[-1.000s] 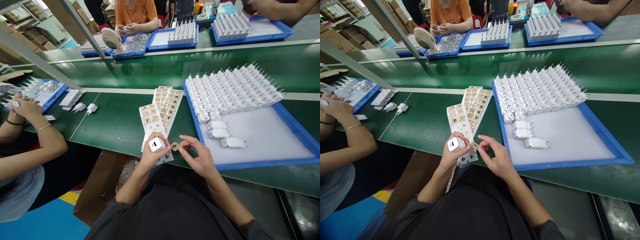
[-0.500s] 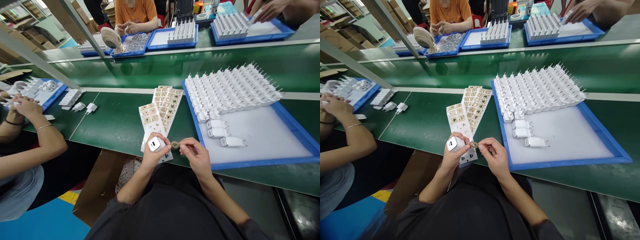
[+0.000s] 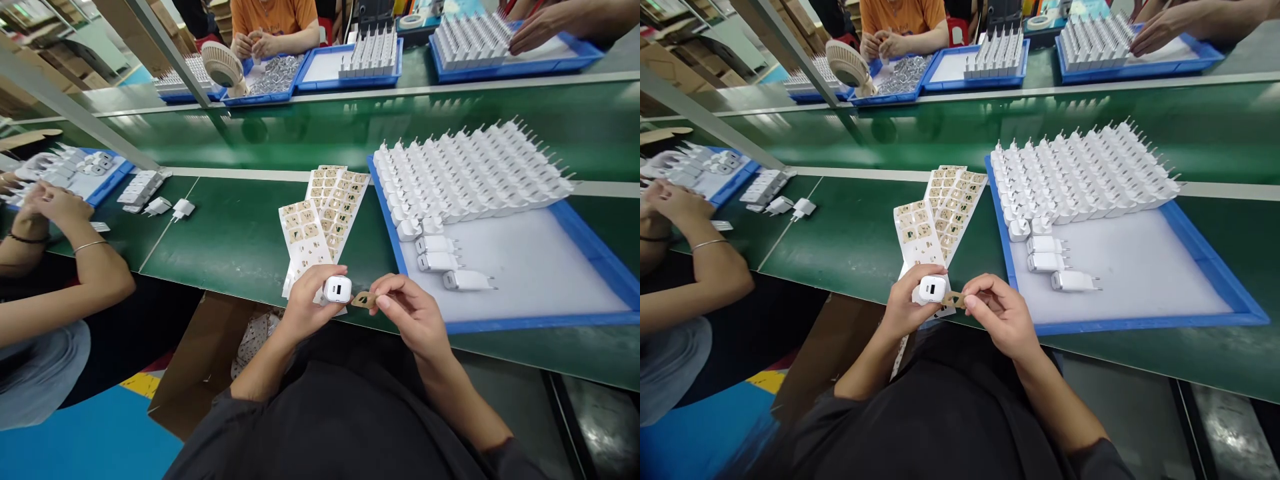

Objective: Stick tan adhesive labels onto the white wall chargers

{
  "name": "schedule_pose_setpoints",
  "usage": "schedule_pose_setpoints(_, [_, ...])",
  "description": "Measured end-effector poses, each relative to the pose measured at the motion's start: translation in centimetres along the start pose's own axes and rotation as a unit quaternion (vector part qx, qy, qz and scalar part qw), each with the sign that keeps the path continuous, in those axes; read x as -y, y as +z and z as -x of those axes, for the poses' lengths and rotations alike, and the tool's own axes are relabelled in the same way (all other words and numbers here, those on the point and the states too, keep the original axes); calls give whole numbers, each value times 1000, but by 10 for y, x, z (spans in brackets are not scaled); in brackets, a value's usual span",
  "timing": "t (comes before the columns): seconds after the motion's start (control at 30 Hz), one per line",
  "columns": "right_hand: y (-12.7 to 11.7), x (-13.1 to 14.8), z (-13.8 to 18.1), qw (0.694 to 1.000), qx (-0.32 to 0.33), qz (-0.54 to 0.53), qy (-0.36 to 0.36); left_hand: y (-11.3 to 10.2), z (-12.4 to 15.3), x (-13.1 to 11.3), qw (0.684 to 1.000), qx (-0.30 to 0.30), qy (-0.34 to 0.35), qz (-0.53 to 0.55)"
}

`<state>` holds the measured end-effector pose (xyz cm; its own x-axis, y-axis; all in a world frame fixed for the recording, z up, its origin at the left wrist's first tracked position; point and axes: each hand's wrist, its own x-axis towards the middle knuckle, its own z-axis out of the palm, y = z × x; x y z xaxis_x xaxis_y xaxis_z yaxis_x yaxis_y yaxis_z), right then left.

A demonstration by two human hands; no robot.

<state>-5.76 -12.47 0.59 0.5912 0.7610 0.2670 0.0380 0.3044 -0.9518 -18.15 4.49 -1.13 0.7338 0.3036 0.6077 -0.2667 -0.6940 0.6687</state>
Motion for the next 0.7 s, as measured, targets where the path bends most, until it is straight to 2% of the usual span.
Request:
schedule_pose_setpoints(0.2, [0, 2, -1, 999, 4, 24, 26, 5, 8, -4, 997, 13, -32, 62])
schedule_pose_setpoints(0.43, [6, 8, -7, 999, -7, 43, 31, 8, 5, -6, 999, -30, 27, -16])
schedule_pose_setpoints(0.53, [9, 8, -8, 999, -7, 37, 36, 7, 3, -8, 998, -30, 54, -32])
schedule_pose_setpoints(0.7, [8, 8, -9, 999, -4, 32, 42, 5, 2, -7, 997, -28, 61, -32])
